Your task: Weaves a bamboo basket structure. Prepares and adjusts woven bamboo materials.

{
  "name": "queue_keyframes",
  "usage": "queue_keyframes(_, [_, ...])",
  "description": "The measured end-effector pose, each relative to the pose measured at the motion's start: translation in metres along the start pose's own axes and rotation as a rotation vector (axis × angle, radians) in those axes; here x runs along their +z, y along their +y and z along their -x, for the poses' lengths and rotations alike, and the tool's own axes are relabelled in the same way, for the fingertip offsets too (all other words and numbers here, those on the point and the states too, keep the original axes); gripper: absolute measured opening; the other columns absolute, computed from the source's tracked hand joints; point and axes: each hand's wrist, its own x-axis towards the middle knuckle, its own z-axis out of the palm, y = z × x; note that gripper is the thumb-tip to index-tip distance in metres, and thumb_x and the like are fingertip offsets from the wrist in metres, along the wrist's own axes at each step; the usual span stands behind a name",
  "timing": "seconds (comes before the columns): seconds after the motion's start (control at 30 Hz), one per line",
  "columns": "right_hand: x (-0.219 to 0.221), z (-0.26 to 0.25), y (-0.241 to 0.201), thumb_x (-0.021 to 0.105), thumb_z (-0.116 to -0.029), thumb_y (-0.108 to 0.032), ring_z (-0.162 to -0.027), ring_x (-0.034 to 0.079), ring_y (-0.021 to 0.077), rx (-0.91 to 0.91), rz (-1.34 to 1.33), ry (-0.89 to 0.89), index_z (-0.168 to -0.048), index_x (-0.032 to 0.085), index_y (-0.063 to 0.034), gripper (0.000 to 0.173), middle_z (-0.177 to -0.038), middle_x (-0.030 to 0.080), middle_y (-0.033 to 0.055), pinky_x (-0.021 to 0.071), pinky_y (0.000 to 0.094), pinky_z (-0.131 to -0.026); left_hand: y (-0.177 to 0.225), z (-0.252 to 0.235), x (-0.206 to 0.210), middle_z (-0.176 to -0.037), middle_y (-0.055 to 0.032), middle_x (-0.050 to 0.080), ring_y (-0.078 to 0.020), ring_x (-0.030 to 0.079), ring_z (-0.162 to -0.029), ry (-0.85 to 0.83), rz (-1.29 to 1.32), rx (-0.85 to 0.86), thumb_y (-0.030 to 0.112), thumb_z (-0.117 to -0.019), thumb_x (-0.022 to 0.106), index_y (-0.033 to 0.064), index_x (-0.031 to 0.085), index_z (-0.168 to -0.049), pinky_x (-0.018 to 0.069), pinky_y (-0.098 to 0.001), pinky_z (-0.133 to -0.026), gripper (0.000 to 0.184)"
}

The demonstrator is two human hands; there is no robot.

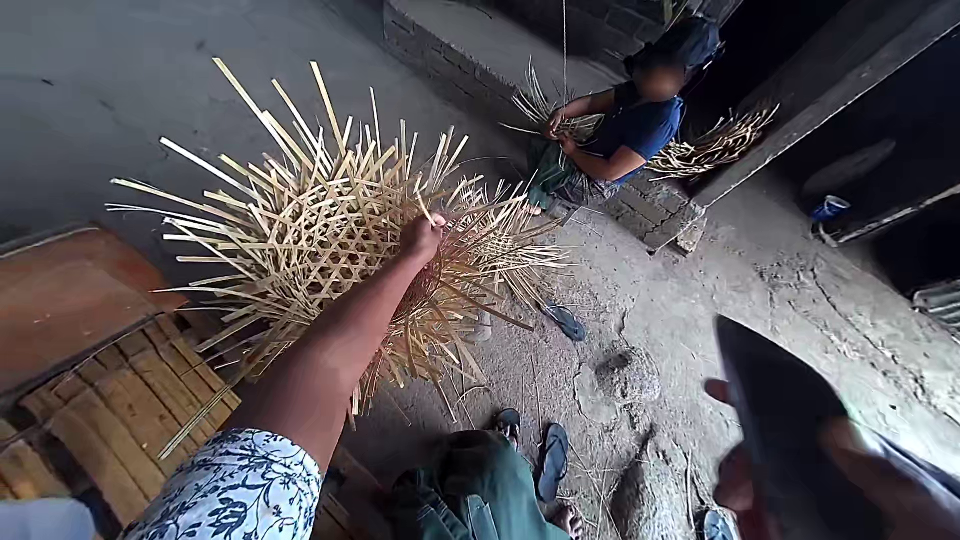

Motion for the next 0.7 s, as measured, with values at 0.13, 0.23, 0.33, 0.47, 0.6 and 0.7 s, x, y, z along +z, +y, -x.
queue_keyframes(0.13, [0.045,-0.113,0.003,0.022,-0.1117,-0.030,-0.053,0.071,0.0214,-0.032,-0.040,-0.039,-0.135,0.053,-0.0034,0.047,-0.073,0.072,0.0115,0.0627,0.0352,-0.048,-0.030,0.002,0.010,-0.126,-0.0192,0.066,-0.0265,0.068,-0.111,0.077,0.521,-0.160,0.012,-0.1080,0.048,0.0006,0.063,-0.130,0.0543,-0.0438,-0.097,0.029])
queue_keyframes(0.23, [0.077,-0.186,-0.008,0.024,-0.1145,-0.034,-0.052,0.070,0.0224,0.063,-0.029,-0.076,-0.135,0.048,-0.0051,0.043,-0.071,0.070,0.0156,0.0594,0.0323,-0.046,-0.032,0.015,0.008,-0.128,-0.0205,0.064,-0.0250,0.067,-0.110,0.097,0.674,-0.209,0.010,-0.1098,0.043,-0.0032,0.059,-0.130,0.0540,-0.0398,-0.096,0.029])
queue_keyframes(0.33, [0.099,-0.256,-0.011,0.028,-0.1139,-0.039,-0.050,0.067,0.0234,0.113,0.073,-0.123,-0.136,0.047,-0.0083,0.042,-0.073,0.069,0.0175,0.0555,0.0323,-0.043,-0.036,0.019,0.011,-0.125,-0.0189,0.066,-0.0227,0.069,-0.107,0.130,0.671,-0.188,0.009,-0.1090,0.045,-0.0023,0.060,-0.128,0.0556,-0.0385,-0.094,0.027])
queue_keyframes(0.47, [0.123,-0.335,0.010,0.032,-0.1131,-0.043,-0.048,0.065,0.0231,0.187,0.186,-0.113,-0.135,0.048,-0.0092,0.043,-0.070,0.067,0.0162,0.0538,0.0337,-0.042,-0.036,0.026,0.012,-0.119,-0.0155,0.069,-0.0215,0.071,-0.101,0.165,0.647,-0.191,0.011,-0.1080,0.050,0.0014,0.064,-0.124,0.0574,-0.0392,-0.091,0.023])
queue_keyframes(0.6, [0.144,-0.377,0.058,0.035,-0.1125,-0.044,-0.045,0.058,0.0171,0.272,0.288,-0.146,-0.127,0.051,-0.0068,0.043,-0.066,0.060,0.0112,0.0500,0.0283,-0.043,-0.043,0.032,0.009,-0.111,-0.0157,0.070,-0.0200,0.071,-0.095,0.179,0.690,-0.146,0.007,-0.1055,0.053,-0.0022,0.065,-0.120,0.0587,-0.0357,-0.087,0.020])
queue_keyframes(0.7, [0.160,-0.396,0.077,0.035,-0.1118,-0.046,-0.045,0.056,0.0162,0.370,0.461,-0.160,-0.130,0.054,-0.0080,0.046,-0.066,0.060,0.0103,0.0482,0.0283,-0.044,-0.045,0.034,0.006,-0.106,-0.0146,0.072,-0.0174,0.072,-0.093,0.173,0.730,-0.152,0.007,-0.1049,0.054,-0.0035,0.064,-0.121,0.0590,-0.0325,-0.085,0.021])
